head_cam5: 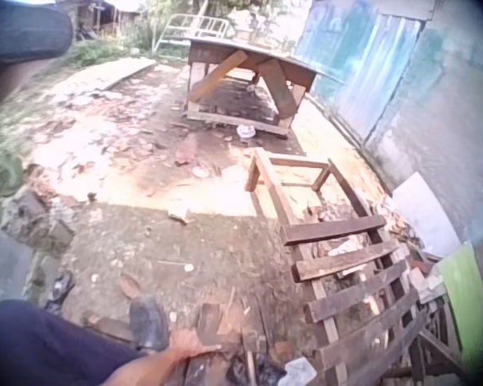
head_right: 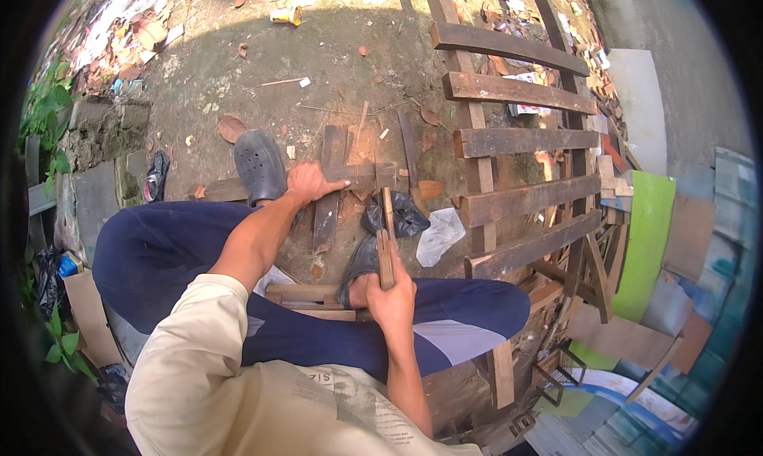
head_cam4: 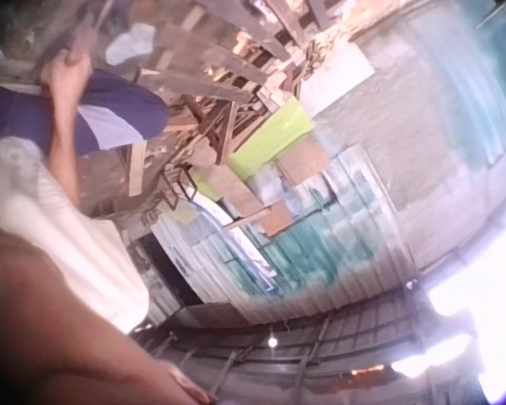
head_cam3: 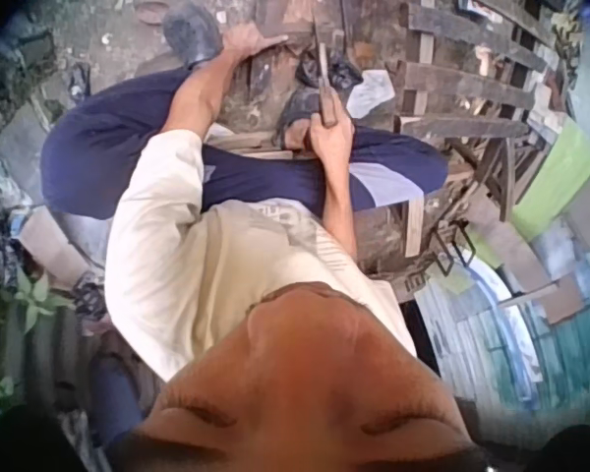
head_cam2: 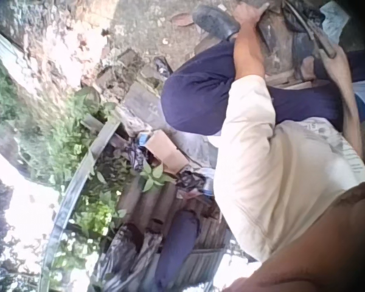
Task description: The person sits on the ground and uses a machete to repeatedly chop a small piece of wood into smaller fragments. The person holds the wood with one hand and swings the machete with the other, creating wood chips and debris.
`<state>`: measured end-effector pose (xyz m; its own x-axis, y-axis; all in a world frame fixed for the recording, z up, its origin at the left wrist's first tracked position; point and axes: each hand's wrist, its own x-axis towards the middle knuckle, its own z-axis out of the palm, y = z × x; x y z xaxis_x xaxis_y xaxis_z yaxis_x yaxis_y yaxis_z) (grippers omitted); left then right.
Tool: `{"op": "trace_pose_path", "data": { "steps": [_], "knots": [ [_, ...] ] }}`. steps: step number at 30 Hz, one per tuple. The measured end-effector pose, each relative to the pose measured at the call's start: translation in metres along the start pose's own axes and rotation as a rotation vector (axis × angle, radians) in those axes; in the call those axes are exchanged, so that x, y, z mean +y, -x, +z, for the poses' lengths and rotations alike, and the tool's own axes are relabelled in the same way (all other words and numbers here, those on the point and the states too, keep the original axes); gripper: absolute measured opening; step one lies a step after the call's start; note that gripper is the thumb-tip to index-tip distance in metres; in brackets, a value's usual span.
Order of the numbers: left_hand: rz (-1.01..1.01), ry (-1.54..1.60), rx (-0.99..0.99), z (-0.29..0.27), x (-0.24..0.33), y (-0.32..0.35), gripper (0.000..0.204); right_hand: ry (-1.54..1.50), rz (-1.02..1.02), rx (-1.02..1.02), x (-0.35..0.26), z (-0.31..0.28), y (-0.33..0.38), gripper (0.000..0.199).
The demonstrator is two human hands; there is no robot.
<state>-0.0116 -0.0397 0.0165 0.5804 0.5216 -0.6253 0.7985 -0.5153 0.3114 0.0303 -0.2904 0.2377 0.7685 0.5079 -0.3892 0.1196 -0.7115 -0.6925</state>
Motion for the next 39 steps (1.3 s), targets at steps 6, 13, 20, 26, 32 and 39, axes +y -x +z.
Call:
{"op": "trace_pose_path", "data": {
  "steps": [6, 13, 20, 26, 32, 39],
  "knots": [
    [-0.034, 0.004, -0.086, -0.012, 0.008, 0.001, 0.114, 0.049, 0.1, -0.016, 0.005, 0.045, -0.095, 0.059],
    [0.002, -0.025, -0.035, -0.001, 0.002, -0.004, 0.116, -0.098, 0.04, -0.065, -0.022, -0.02, 0.026, 0.066],
    [-0.033, 0.002, -0.034, -0.009, 0.011, 0.0, 0.114, 0.015, 0.128, -0.055, 0.002, 0.035, -0.101, 0.058],
    [-0.04, -0.017, 0.001, -0.005, 0.004, -0.001, 0.113, -0.08, 0.139, -0.093, -0.036, -0.023, 0.019, 0.063],
    [0.003, -0.017, -0.007, -0.005, 0.015, -0.003, 0.111, 0.067, 0.11, -0.007, 0.002, 0.031, -0.105, 0.054],
    [-0.023, 0.005, 0.012, 0.001, -0.002, 0.001, 0.111, 0.052, 0.154, -0.192, -0.05, -0.038, 0.012, 0.066]
  ]
}}
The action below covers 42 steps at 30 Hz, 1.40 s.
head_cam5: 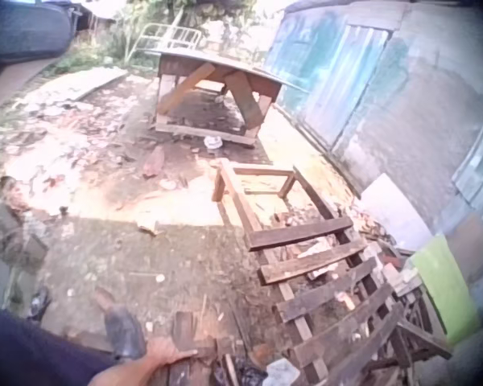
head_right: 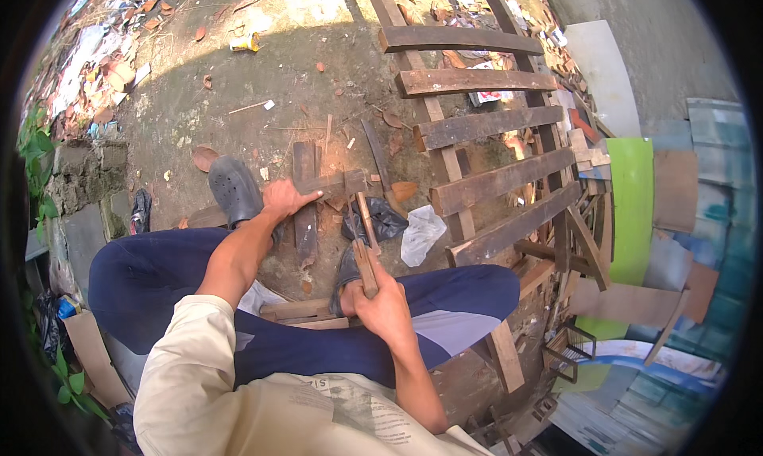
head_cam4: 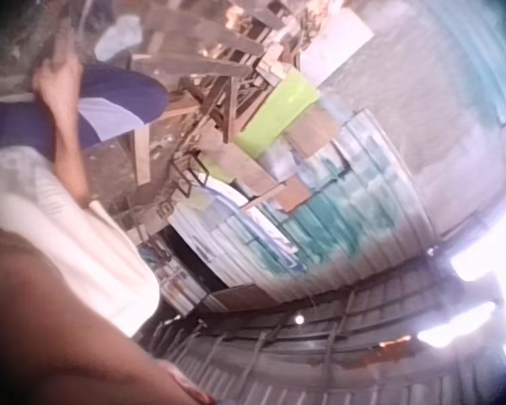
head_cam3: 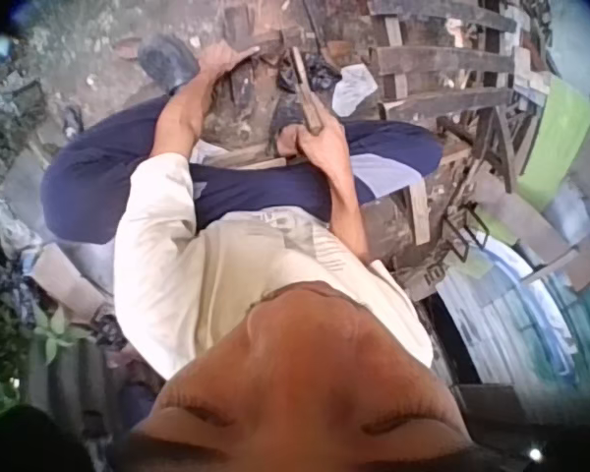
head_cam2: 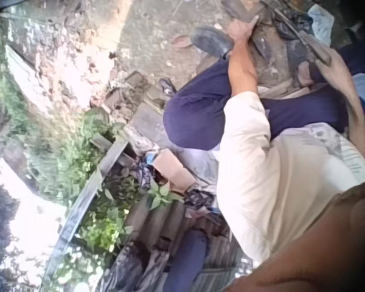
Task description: The person sits on the ground and uses a machete to repeatedly chop a small piece of wood into smaller fragments. The person holds the wood with one hand and swings the machete with the other, creating wood chips and debris.
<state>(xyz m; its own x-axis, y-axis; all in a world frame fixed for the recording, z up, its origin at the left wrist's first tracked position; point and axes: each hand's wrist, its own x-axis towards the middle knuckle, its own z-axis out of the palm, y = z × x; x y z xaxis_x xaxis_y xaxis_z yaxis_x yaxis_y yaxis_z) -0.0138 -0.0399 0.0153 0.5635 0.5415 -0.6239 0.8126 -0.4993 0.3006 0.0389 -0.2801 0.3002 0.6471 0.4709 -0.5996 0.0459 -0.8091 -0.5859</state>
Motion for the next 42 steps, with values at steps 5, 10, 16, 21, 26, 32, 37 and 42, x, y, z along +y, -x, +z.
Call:
{"op": "trace_pose_path", "data": {
  "steps": [5, 10, 16, 21, 26, 32, 37, 42],
  "knots": [
    [-0.008, -0.027, -0.035, -0.004, 0.006, 0.003, 0.112, -0.027, 0.033, 0.15, -0.01, -0.037, 0.087, 0.062],
    [-0.024, -0.108, 0.111, 0.007, 0.017, 0.015, 0.114, -0.105, -0.148, 0.318, 0.025, -0.025, 0.093, 0.059],
    [0.372, 0.0, 0.281, 0.022, 0.035, 0.004, 0.105, -0.314, -0.099, 0.293, 0.063, -0.019, 0.086, 0.059],
    [0.492, 0.038, 0.036, 0.015, 0.089, -0.007, 0.097, -0.378, -0.167, 0.255, 0.077, -0.016, 0.085, 0.063],
    [0.761, 0.026, -0.098, -0.035, 0.119, 0.011, 0.064, -0.455, -0.351, 0.309, 0.084, -0.009, 0.078, 0.071],
    [0.262, 0.087, 0.13, -0.041, 0.054, -0.018, 0.083, -0.384, -0.326, 0.168, 0.073, -0.011, 0.061, 0.061],
    [0.093, -0.013, -0.14, -0.013, 0.001, -0.021, 0.124, -0.22, -0.358, 0.262, 0.062, 0.0, 0.045, 0.053],
    [0.078, -0.058, -0.286, -0.002, -0.006, -0.014, 0.126, -0.171, -0.303, 0.226, 0.048, 0.004, 0.04, 0.051]
  ]
}}
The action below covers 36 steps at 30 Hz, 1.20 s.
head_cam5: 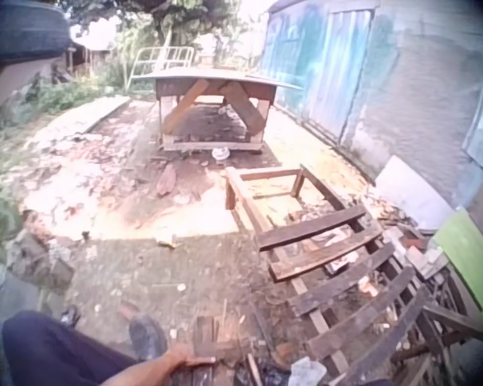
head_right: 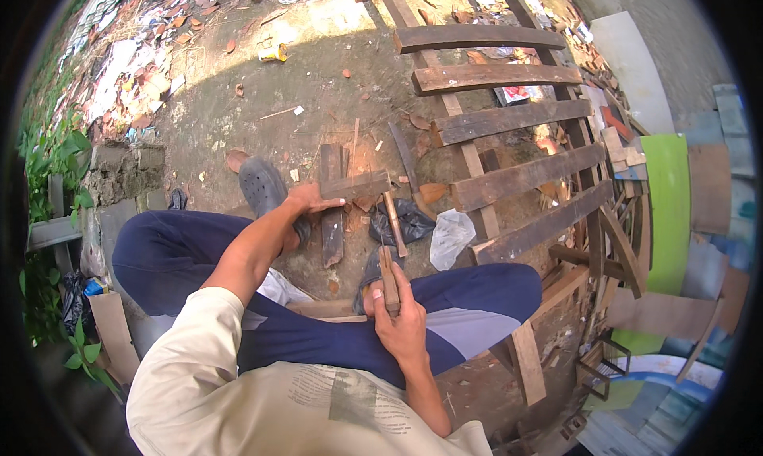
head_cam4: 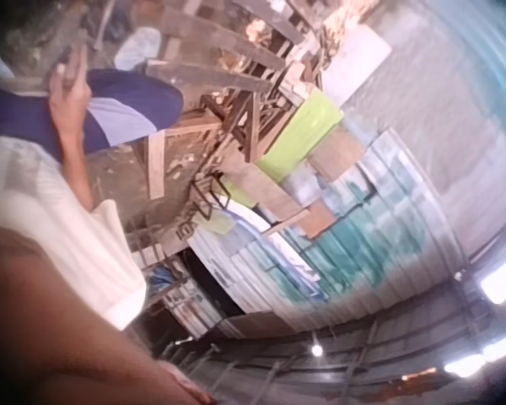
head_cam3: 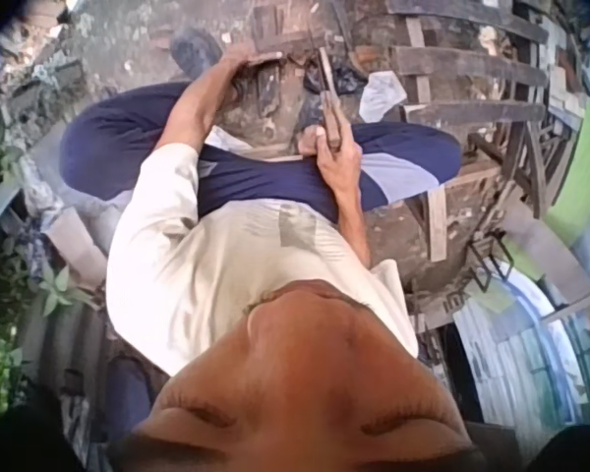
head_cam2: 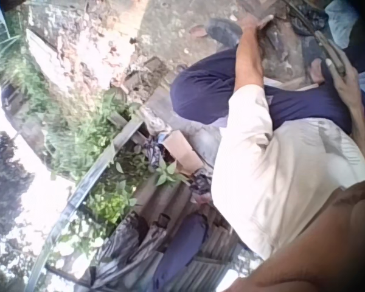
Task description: The person sits on the ground and uses a machete to repeatedly chop a small piece of wood into smaller fragments. The person holds the wood with one hand and swings the machete with the other, creating wood chips and debris.
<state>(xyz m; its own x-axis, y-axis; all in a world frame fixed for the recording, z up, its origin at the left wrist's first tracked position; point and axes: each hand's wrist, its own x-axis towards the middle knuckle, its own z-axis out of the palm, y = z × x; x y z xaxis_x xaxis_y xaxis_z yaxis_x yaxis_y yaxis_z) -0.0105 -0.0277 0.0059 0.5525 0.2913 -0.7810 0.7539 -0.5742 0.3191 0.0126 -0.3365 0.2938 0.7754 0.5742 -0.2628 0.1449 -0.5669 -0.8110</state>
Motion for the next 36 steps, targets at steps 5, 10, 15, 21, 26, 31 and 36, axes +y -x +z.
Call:
{"op": "trace_pose_path", "data": {
  "steps": [5, 10, 15, 21, 26, 31, 36],
  "knots": [
    [-0.054, -0.049, 0.111, 0.01, 0.008, 0.002, 0.132, 0.046, -0.016, -0.032, 0.003, 0.001, -0.001, 0.053],
    [-0.105, -0.079, 0.2, 0.021, 0.006, 0.003, 0.128, 0.078, 0.005, -0.046, -0.005, 0.015, 0.006, 0.054],
    [-0.091, -0.091, 0.165, 0.007, 0.019, 0.013, 0.127, 0.114, 0.039, -0.099, -0.007, 0.032, 0.004, 0.057],
    [-0.06, -0.012, 0.172, 0.005, 0.009, 0.007, 0.125, 0.088, 0.045, -0.084, -0.021, 0.037, -0.034, 0.056],
    [-0.029, 0.017, 0.201, 0.004, 0.01, 0.009, 0.123, 0.133, 0.2, -0.118, -0.024, 0.049, -0.078, 0.054],
    [-0.017, 0.014, 0.267, 0.014, 0.008, 0.009, 0.12, 0.206, 0.233, -0.16, -0.036, 0.05, -0.073, 0.056],
    [-0.016, 0.014, 0.305, 0.018, 0.004, 0.007, 0.118, 0.202, 0.216, -0.147, -0.053, 0.042, -0.052, 0.057]
  ]
}}
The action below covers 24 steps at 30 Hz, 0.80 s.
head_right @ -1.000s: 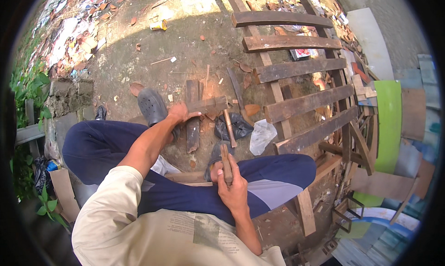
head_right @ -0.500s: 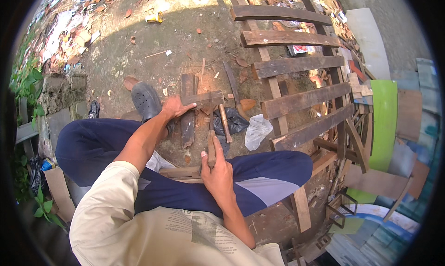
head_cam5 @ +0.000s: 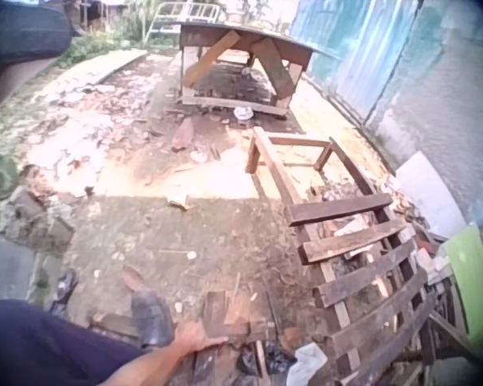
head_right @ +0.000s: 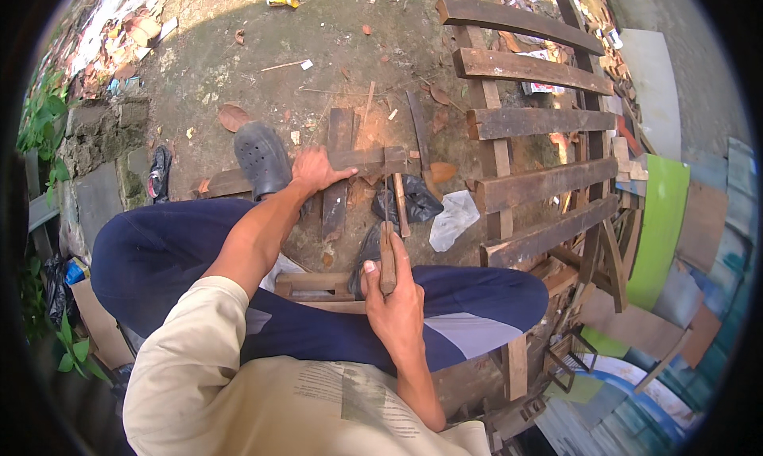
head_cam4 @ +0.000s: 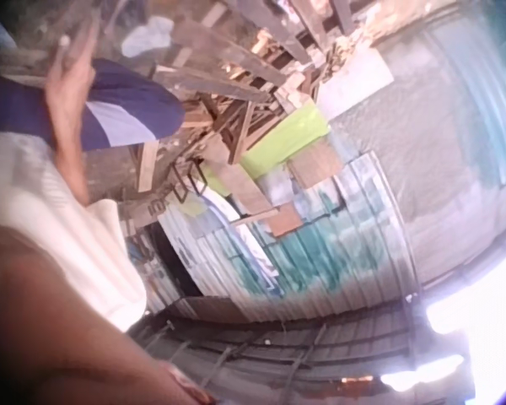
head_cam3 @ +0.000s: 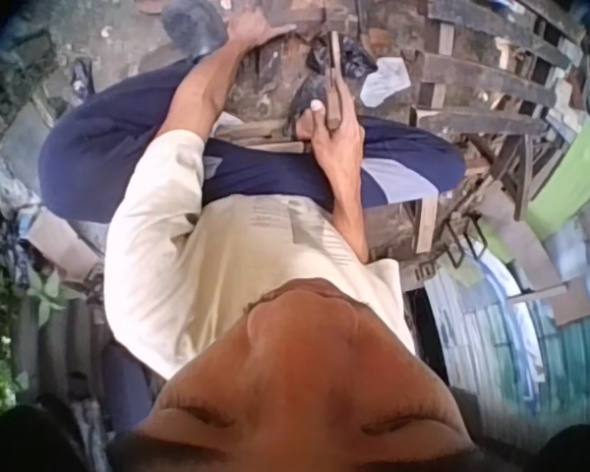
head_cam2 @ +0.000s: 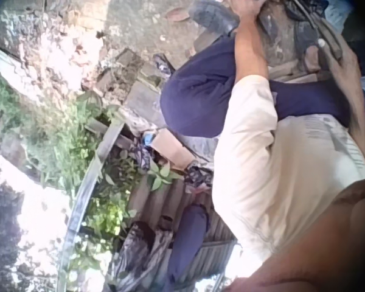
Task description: The person sits on the ground and uses a machete to repeatedly chop a small piece of wood into smaller fragments. The person holds the wood with one hand and swings the machete with the other, creating wood chips and debris.
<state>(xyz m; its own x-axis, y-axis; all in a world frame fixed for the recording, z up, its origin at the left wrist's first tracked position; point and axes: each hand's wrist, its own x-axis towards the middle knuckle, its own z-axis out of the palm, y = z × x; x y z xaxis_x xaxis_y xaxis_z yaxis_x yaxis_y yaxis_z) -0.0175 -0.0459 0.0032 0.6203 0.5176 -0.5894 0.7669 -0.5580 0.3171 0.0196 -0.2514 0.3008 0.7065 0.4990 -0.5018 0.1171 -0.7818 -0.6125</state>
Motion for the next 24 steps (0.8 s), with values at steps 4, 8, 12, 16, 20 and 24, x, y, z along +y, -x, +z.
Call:
{"op": "trace_pose_path", "data": {
  "steps": [4, 8, 12, 16, 20, 24],
  "knots": [
    [-0.006, 0.014, -0.043, -0.01, 0.009, 0.0, 0.117, 0.028, -0.007, 0.017, 0.007, 0.015, -0.027, 0.058],
    [-0.024, -0.003, -0.005, -0.006, 0.005, 0.001, 0.116, 0.017, 0.02, -0.048, -0.001, 0.003, -0.014, 0.06],
    [-0.023, -0.002, 0.011, 0.0, 0.006, 0.004, 0.115, -0.05, -0.05, -0.035, 0.004, -0.004, 0.005, 0.062],
    [-0.015, -0.009, 0.019, -0.003, 0.012, 0.001, 0.115, -0.011, -0.108, 0.078, 0.039, 0.029, -0.065, 0.06],
    [-0.014, -0.021, 0.03, 0.003, 0.003, -0.003, 0.115, -0.023, -0.076, 0.025, 0.029, 0.018, -0.047, 0.059],
    [-0.009, -0.014, 0.024, 0.006, 0.007, -0.001, 0.114, -0.08, -0.043, 0.046, 0.018, 0.003, 0.002, 0.06]
  ]
}}
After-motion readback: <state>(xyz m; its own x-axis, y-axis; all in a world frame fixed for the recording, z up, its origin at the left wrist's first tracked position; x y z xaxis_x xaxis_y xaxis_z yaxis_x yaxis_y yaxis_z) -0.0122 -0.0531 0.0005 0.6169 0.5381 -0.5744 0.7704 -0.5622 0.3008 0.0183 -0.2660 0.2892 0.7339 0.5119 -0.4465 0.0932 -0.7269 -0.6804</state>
